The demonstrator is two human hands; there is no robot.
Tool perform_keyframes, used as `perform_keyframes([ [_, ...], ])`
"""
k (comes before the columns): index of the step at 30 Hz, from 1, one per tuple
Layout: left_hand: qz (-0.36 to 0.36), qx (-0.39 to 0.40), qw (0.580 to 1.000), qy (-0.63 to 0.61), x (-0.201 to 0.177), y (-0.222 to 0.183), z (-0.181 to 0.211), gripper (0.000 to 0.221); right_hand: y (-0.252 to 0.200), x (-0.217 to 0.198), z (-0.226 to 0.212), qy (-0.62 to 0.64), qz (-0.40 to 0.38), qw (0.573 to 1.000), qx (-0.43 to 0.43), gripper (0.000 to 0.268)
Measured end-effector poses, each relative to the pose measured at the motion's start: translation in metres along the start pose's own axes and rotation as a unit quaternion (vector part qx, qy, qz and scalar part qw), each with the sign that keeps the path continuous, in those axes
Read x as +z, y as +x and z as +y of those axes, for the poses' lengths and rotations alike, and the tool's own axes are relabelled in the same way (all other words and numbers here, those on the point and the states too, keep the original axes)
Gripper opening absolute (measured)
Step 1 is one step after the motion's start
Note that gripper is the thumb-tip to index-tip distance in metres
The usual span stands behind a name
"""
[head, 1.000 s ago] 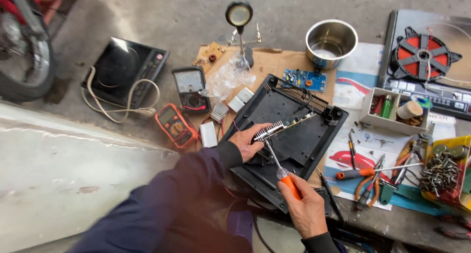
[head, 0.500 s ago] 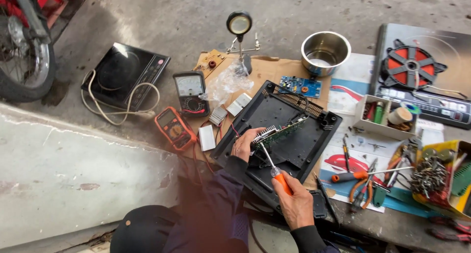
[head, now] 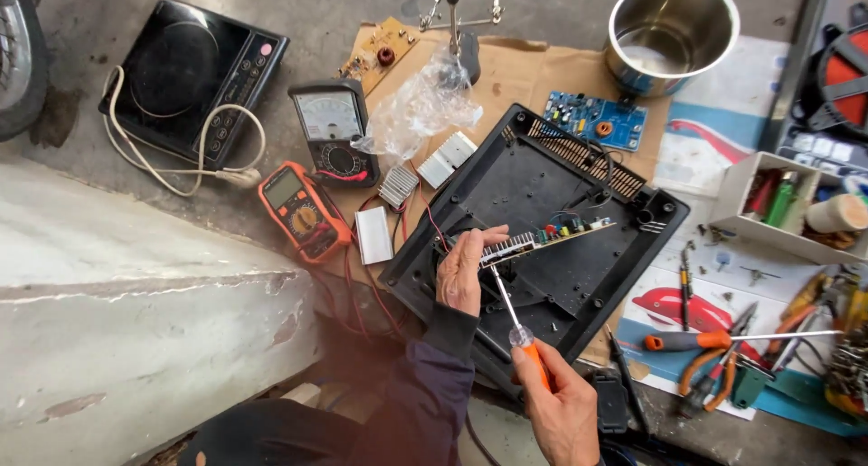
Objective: Disassembling or assembling an induction cooker by manipulating screws on the internal circuit board with a screwdriver.
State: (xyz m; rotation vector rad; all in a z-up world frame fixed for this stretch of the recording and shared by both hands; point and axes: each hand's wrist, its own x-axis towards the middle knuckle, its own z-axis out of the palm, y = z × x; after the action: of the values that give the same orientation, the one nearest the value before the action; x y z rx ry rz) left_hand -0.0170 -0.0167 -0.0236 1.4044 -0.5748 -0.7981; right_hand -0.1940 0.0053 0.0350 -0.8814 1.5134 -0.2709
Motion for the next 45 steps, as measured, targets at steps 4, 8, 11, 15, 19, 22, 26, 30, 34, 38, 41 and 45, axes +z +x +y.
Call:
perform_keyframes([
  [4, 0.021, -0.036, 0.998, 0.057, 0.003, -0.001, 0.016, 0.054, 0.015, 0.007, 0.036, -0.058, 0.02, 0.989, -0.133, 0.04],
  [8, 0.029, -0.047, 0.997, 0.056, 0.004, -0.001, 0.015, 0.052, 0.014, 0.015, 0.037, -0.074, 0.046, 0.973, -0.214, 0.037],
  [11, 0.034, -0.045, 0.996, 0.067, 0.004, -0.002, 0.012, 0.052, 0.017, 0.017, 0.042, -0.09, 0.065, 0.965, -0.237, 0.035],
  [15, 0.036, -0.049, 0.996, 0.063, 0.008, -0.005, 0.01, 0.049, 0.02, 0.017, 0.054, -0.069, 0.066, 0.976, -0.195, 0.036],
  [19, 0.023, -0.04, 0.996, 0.076, 0.008, -0.004, 0.009, 0.051, 0.025, 0.013, 0.058, -0.054, 0.046, 0.982, -0.173, 0.034],
  [22, 0.019, -0.047, 0.996, 0.071, 0.008, -0.004, 0.009, 0.05, 0.026, 0.013, 0.062, -0.031, 0.036, 0.983, -0.176, 0.033],
  [26, 0.007, -0.039, 0.996, 0.075, 0.007, -0.004, 0.009, 0.051, 0.026, 0.014, 0.062, -0.042, 0.042, 0.98, -0.19, 0.034],
  [30, 0.007, -0.038, 0.998, 0.054, 0.008, -0.003, 0.007, 0.05, 0.027, 0.016, 0.063, -0.048, 0.052, 0.981, -0.18, 0.035],
  [34, 0.001, -0.024, 0.999, 0.047, 0.008, -0.002, 0.007, 0.047, 0.027, 0.018, 0.063, -0.068, 0.071, 0.982, -0.163, 0.035],
  [38, -0.001, -0.011, 0.999, 0.044, 0.008, -0.001, 0.006, 0.046, 0.029, 0.02, 0.067, -0.046, 0.073, 0.984, -0.155, 0.035],
  [41, -0.003, -0.014, 0.999, 0.037, 0.009, -0.002, 0.006, 0.046, 0.028, 0.021, 0.068, -0.014, 0.071, 0.988, -0.138, 0.033],
  [45, -0.011, -0.01, 0.999, 0.034, 0.008, -0.001, 0.007, 0.045, 0.027, 0.02, 0.064, 0.097, 0.032, 0.994, -0.047, 0.031],
])
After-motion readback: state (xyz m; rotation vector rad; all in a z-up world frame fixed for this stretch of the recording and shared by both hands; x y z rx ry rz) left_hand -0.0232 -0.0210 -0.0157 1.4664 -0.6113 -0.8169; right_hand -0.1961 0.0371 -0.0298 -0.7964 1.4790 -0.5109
